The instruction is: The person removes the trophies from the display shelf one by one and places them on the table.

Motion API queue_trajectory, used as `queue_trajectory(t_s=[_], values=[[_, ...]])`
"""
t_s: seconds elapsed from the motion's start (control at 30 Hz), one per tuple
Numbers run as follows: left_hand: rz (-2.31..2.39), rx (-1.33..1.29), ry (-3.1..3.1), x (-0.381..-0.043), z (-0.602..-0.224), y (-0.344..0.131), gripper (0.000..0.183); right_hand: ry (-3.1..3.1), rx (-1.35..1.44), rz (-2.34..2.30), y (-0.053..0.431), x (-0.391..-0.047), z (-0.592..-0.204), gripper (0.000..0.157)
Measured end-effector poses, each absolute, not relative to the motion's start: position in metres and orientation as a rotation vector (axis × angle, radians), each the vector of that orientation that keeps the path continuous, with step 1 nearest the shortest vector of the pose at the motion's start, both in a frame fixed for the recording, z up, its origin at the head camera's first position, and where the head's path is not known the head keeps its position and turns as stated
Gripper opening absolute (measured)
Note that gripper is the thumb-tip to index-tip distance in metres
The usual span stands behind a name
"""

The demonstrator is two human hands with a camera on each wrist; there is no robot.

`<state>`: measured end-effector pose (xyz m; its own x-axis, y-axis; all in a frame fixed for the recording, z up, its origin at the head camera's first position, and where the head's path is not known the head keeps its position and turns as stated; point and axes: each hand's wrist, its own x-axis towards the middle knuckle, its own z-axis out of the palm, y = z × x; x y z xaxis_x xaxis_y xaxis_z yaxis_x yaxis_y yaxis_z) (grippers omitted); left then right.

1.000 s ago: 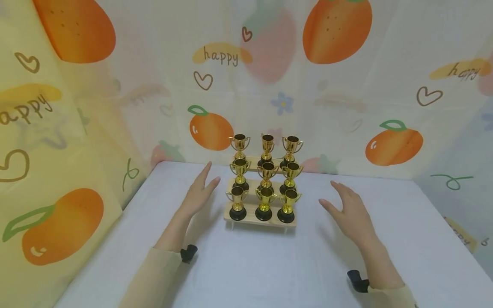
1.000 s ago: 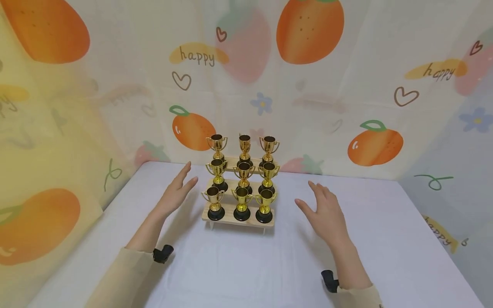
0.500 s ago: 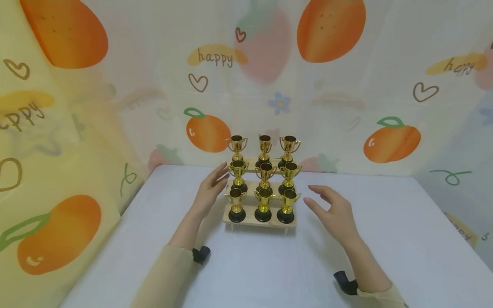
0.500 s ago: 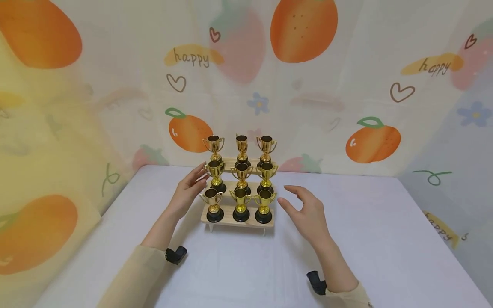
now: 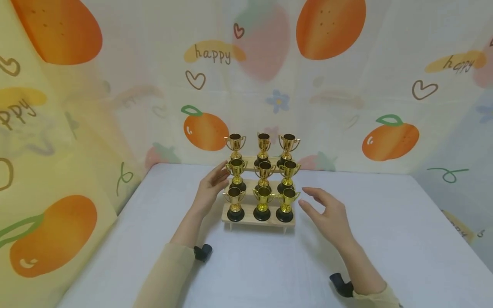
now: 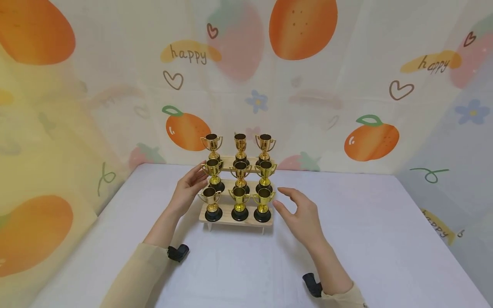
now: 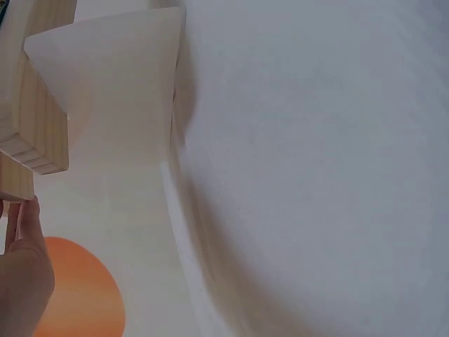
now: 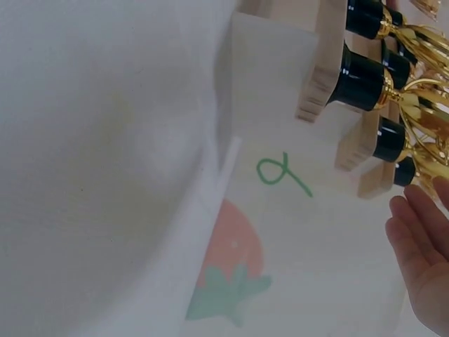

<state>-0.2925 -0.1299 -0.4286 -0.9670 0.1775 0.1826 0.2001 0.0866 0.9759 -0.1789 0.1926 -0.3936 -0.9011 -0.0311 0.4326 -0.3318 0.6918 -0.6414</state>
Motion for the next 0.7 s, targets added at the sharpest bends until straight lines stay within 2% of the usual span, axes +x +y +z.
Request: queue_trajectory(t_s=[0.3, 0.7], values=[[-2.069, -0.378, -2.328, -0.2936, -0.4286, -0.132, 0.061, -2.461, 0.291, 1.067, 0.1914, -0.1813, -0.3928, 0.038], [-2.085, -0.426, -2.311, -0.2947, -0.4272, -0.132, 0.063, -2.484, 0.283, 1.304, 0.1843, -0.1871, -0.3902, 0.047]])
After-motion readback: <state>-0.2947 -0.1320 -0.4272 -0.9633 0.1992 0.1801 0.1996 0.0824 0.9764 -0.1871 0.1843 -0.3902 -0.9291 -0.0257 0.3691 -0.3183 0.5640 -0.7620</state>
